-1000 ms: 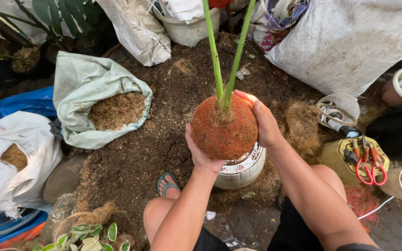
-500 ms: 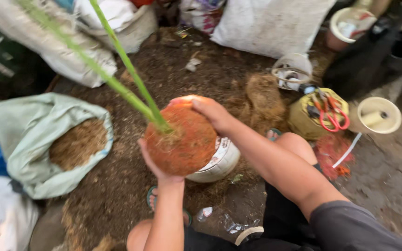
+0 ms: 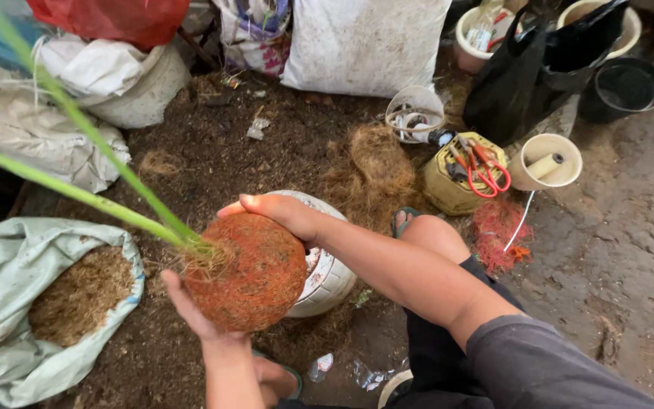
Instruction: The person trims excess coconut fiber from a plant root ball using red-handled shears, then places the plant aside. They then gather loose coconut fiber and pack it into a white perforated container.
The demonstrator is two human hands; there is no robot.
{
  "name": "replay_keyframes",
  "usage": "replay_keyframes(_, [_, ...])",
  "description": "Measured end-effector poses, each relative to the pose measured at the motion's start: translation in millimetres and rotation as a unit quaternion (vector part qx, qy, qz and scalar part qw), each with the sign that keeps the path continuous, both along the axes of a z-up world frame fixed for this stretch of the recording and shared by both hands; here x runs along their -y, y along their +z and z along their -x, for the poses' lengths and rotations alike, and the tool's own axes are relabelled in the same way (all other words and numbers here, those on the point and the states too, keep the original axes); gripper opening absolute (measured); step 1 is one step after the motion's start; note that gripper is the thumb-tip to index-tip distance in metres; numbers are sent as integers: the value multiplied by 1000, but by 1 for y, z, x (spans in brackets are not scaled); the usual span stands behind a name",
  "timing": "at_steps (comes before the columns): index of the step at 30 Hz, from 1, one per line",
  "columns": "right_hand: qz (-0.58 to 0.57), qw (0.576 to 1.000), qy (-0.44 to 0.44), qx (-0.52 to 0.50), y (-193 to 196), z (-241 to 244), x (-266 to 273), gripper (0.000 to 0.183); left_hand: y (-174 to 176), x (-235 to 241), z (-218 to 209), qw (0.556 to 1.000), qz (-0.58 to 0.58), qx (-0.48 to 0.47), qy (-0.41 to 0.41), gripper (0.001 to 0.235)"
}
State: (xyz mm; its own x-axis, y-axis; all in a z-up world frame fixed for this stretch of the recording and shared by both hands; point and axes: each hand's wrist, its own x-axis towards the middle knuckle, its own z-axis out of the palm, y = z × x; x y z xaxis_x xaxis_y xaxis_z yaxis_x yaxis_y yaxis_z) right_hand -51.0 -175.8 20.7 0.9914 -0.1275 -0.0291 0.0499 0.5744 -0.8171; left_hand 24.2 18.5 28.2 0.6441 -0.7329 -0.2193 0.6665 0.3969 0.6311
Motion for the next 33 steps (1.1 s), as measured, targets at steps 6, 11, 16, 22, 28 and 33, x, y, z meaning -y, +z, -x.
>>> replay_keyframes(6, [87,988,-122,-43,0,-9,-3,71,-6,0,-3,995,22,60,71,53])
replay_keyframes(11, [-16,987,-128,-93,-10,0,-10,68,-13,-1,-8,997,28,28,63,55])
replay_keyframes(16, [-69,993,-91,-42,-31,4,-5,63,-15,8,-14,969,-139,150,138,69])
replay_keyframes(22, [-198,968,-144,-53,-74,10,-16,57,-24,5,-6,692,-335,637,50,91])
replay_keyframes(28, [-209,941,-233,-128,-118,20,-44,56,-46,22,-9,691,-384,612,18,83])
replay_keyframes(33, [-42,940,-311,-136,-149,19,-52,59,-71,30,-23,745,-359,563,-10,71])
